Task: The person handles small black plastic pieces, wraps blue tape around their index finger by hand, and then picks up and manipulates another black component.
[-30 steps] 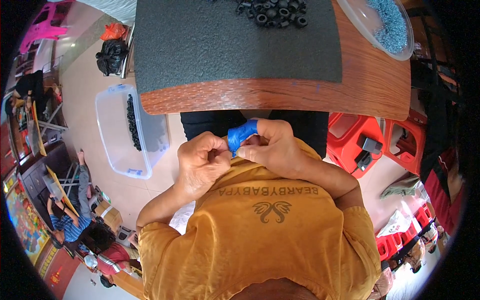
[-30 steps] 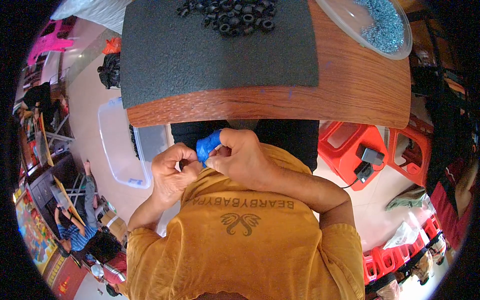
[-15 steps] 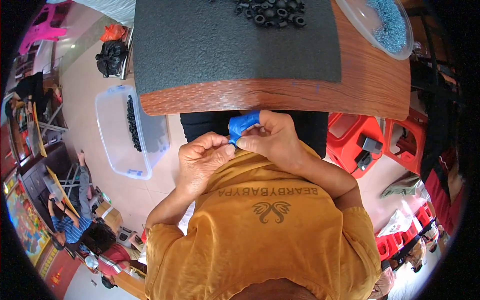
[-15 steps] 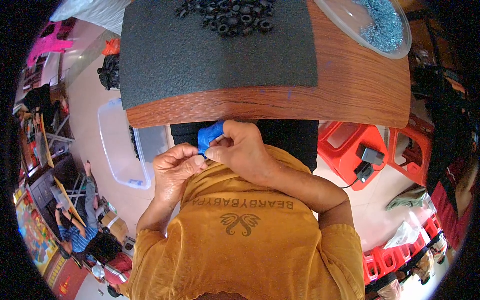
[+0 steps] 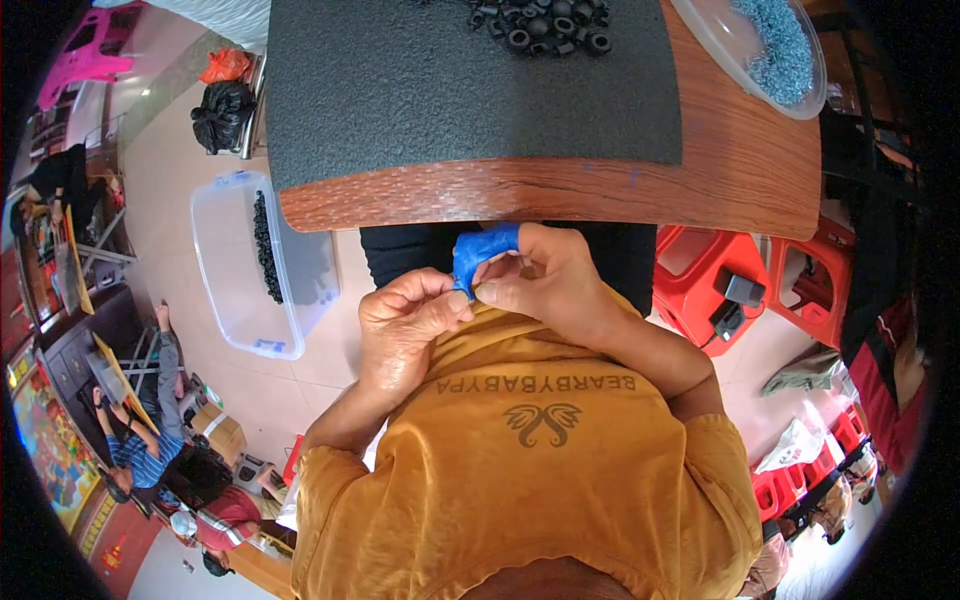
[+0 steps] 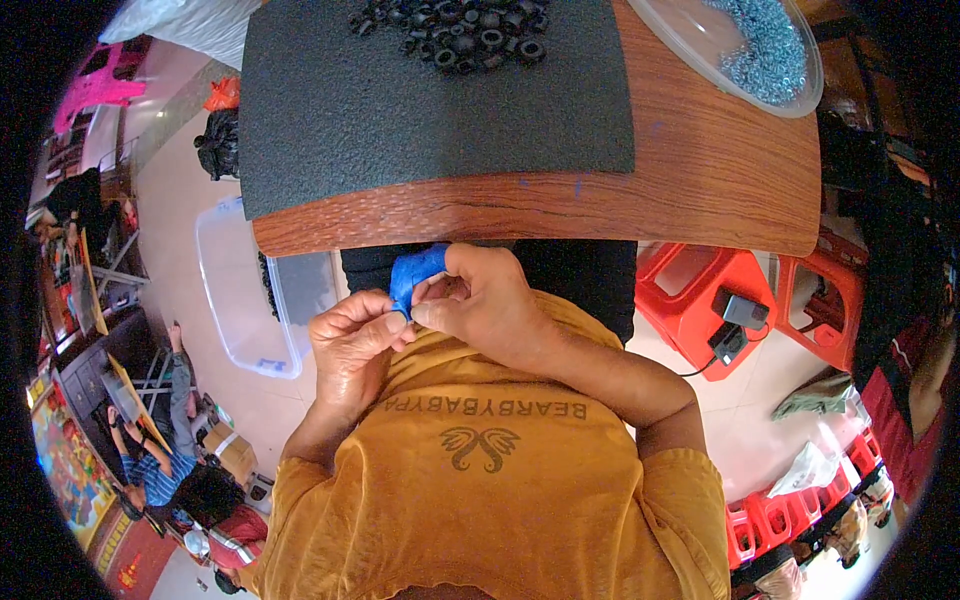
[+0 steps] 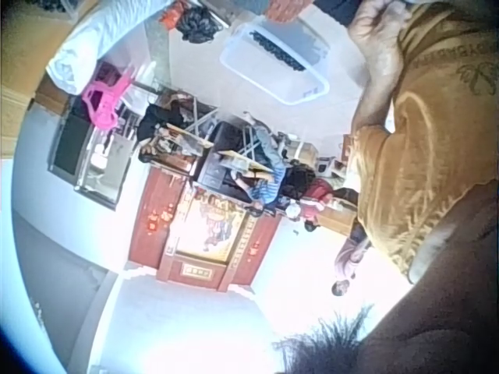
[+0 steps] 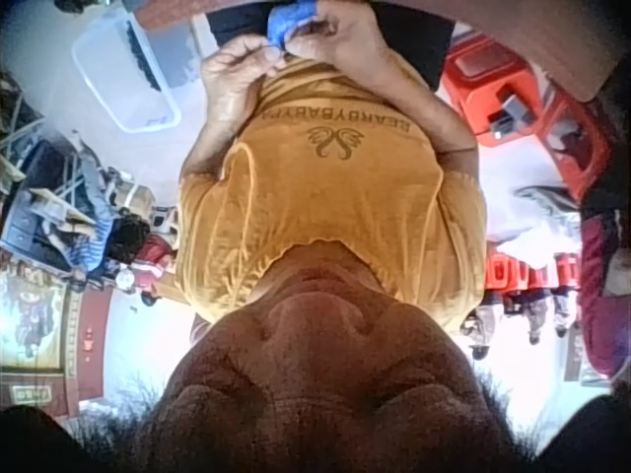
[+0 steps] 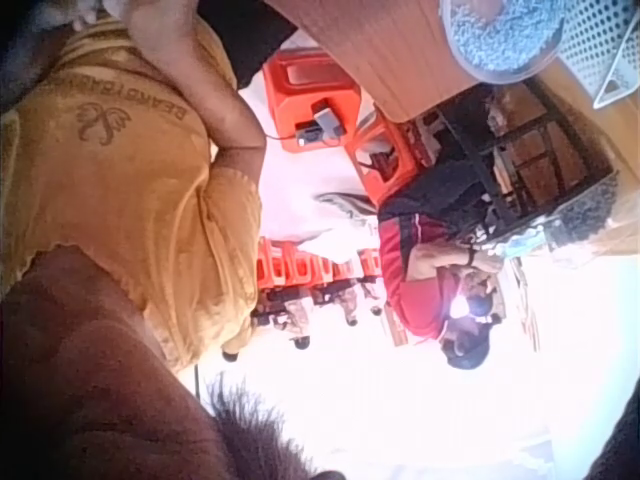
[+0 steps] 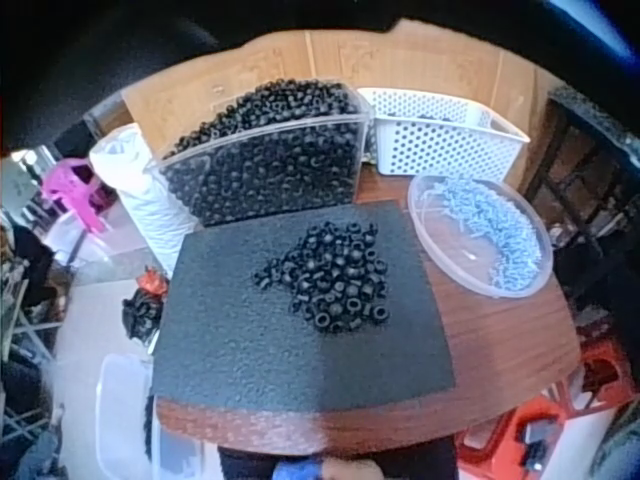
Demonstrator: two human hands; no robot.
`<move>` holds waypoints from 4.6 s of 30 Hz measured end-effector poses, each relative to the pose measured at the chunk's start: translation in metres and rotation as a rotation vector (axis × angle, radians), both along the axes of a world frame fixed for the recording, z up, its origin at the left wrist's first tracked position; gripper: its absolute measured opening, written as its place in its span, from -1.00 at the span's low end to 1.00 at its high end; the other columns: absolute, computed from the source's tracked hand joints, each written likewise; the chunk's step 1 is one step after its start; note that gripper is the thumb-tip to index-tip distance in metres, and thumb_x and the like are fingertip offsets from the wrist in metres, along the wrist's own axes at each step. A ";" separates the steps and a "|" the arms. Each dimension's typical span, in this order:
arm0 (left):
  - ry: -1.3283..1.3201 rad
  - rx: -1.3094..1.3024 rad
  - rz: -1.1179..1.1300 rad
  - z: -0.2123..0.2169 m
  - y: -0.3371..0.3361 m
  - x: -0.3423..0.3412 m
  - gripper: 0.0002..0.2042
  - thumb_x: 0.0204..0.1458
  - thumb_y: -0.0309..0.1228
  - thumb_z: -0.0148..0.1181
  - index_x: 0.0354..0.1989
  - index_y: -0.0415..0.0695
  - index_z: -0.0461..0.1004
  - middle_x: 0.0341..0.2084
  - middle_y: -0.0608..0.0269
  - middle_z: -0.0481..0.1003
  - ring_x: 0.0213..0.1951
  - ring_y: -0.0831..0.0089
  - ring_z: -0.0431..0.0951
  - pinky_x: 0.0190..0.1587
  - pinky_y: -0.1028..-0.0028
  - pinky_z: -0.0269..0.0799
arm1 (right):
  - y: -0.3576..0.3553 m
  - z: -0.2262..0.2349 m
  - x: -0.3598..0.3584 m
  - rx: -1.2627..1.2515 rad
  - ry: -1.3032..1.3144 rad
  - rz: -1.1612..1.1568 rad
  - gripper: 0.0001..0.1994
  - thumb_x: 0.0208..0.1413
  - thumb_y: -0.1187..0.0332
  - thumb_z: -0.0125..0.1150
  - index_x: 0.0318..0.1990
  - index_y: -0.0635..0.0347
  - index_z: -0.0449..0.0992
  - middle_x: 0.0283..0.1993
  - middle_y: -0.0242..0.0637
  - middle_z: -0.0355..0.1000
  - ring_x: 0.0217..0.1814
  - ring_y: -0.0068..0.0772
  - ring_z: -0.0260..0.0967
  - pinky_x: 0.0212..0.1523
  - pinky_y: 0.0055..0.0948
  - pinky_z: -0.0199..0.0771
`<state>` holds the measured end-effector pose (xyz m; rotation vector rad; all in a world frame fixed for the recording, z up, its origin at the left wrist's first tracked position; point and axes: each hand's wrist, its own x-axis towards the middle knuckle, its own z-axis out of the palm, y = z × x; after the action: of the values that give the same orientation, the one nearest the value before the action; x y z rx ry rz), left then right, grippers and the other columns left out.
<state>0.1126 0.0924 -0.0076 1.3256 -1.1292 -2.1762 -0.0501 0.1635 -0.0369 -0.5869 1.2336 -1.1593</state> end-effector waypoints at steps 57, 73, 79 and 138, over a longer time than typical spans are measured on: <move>0.130 -0.060 0.055 0.016 0.009 -0.002 -0.90 -0.12 -0.69 0.16 -0.39 -0.34 0.44 -0.45 0.26 0.44 -0.46 0.61 0.39 -0.37 0.62 0.34 | -0.002 0.000 0.003 -0.208 0.073 -0.026 -0.63 -0.06 0.61 0.11 -0.04 0.10 0.49 -0.42 -0.49 0.35 -0.40 -0.71 0.20 -0.34 -0.65 0.25; 0.121 0.037 -0.004 0.011 0.008 0.005 -0.90 -0.07 -0.63 0.12 -0.34 -0.33 0.45 -0.48 0.28 0.47 -0.48 0.65 0.36 -0.39 0.66 0.30 | -0.005 0.021 -0.004 0.027 -0.225 0.048 -0.67 0.01 0.48 0.14 -0.01 0.19 0.45 -0.52 -0.42 0.41 -0.60 -0.74 0.15 -0.50 -0.73 0.18; 0.069 -0.012 -0.032 0.000 0.013 0.005 -0.92 -0.05 -0.63 0.11 -0.35 -0.30 0.45 -0.45 0.31 0.46 -0.45 0.66 0.35 -0.35 0.67 0.28 | -0.001 0.014 -0.005 0.040 -0.528 0.022 -0.66 -0.04 0.48 0.14 -0.04 0.26 0.45 -0.59 -0.31 0.40 -0.72 -0.80 0.05 -0.68 -0.76 0.01; 0.011 -1.414 -0.420 0.021 -0.028 -0.019 -0.69 -0.22 -0.42 0.30 -0.33 -0.38 0.48 -0.47 -0.01 0.51 -0.49 0.25 0.50 -0.33 0.35 0.34 | 0.010 0.016 0.002 -0.303 -0.278 0.186 -0.75 0.09 0.48 0.03 -0.06 0.22 0.43 -0.52 -0.48 0.33 -0.51 -0.74 0.25 -0.52 -0.67 0.25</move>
<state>0.0940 0.0642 0.0129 0.4075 -2.3494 -0.9290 -0.0479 0.1737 -0.0207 -0.7219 0.7566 -1.2307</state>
